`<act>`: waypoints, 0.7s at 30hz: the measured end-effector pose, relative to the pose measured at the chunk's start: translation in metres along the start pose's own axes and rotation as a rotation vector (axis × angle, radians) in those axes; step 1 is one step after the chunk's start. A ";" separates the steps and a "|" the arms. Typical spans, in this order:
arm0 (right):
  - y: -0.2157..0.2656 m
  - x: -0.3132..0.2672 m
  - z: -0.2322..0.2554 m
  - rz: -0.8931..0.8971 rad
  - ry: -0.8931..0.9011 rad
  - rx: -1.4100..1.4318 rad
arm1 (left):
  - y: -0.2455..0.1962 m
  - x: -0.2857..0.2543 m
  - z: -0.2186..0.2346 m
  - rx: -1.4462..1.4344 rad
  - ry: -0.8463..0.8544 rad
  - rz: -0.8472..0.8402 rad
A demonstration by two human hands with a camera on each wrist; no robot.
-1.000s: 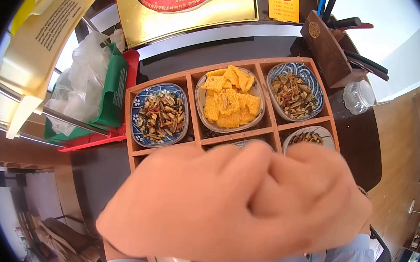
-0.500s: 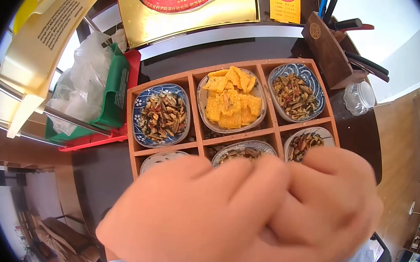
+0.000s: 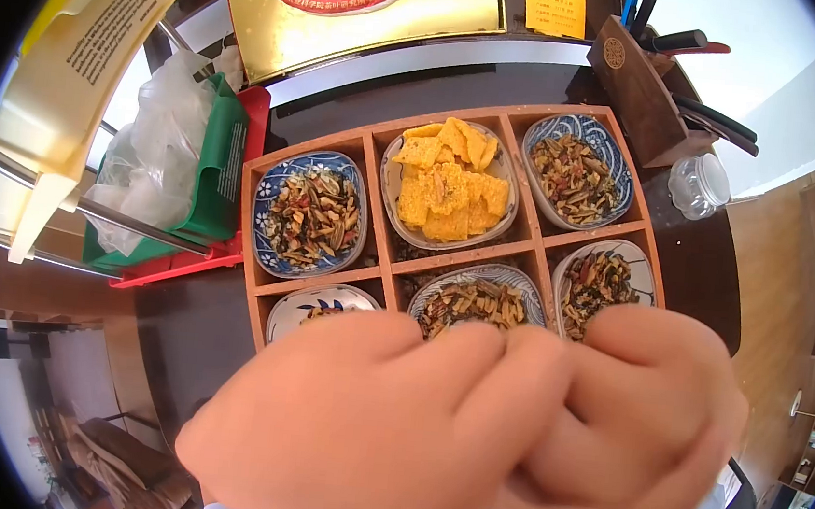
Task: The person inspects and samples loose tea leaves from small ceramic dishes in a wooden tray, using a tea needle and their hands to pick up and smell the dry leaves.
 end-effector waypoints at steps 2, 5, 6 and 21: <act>-0.005 0.016 -0.007 0.009 0.007 0.014 | 0.000 0.000 0.001 0.031 -0.035 0.059; -0.020 0.029 -0.010 0.020 0.016 0.030 | 0.002 0.001 0.004 0.076 -0.092 0.142; -0.011 0.022 -0.009 0.024 0.022 0.038 | 0.004 0.000 0.004 0.076 -0.092 0.142; -0.022 0.011 -0.004 -0.068 0.185 0.117 | 0.011 -0.003 0.009 -0.217 -0.009 -0.110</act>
Point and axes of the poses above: each hand's wrist, its own x-axis towards the middle knuckle, its own z-axis out of the back of the hand, y = z × x, the point moved 4 cm from there along x, towards the middle knuckle, and after that the axes turned 8 degrees about -z, right-handed, at the moved point
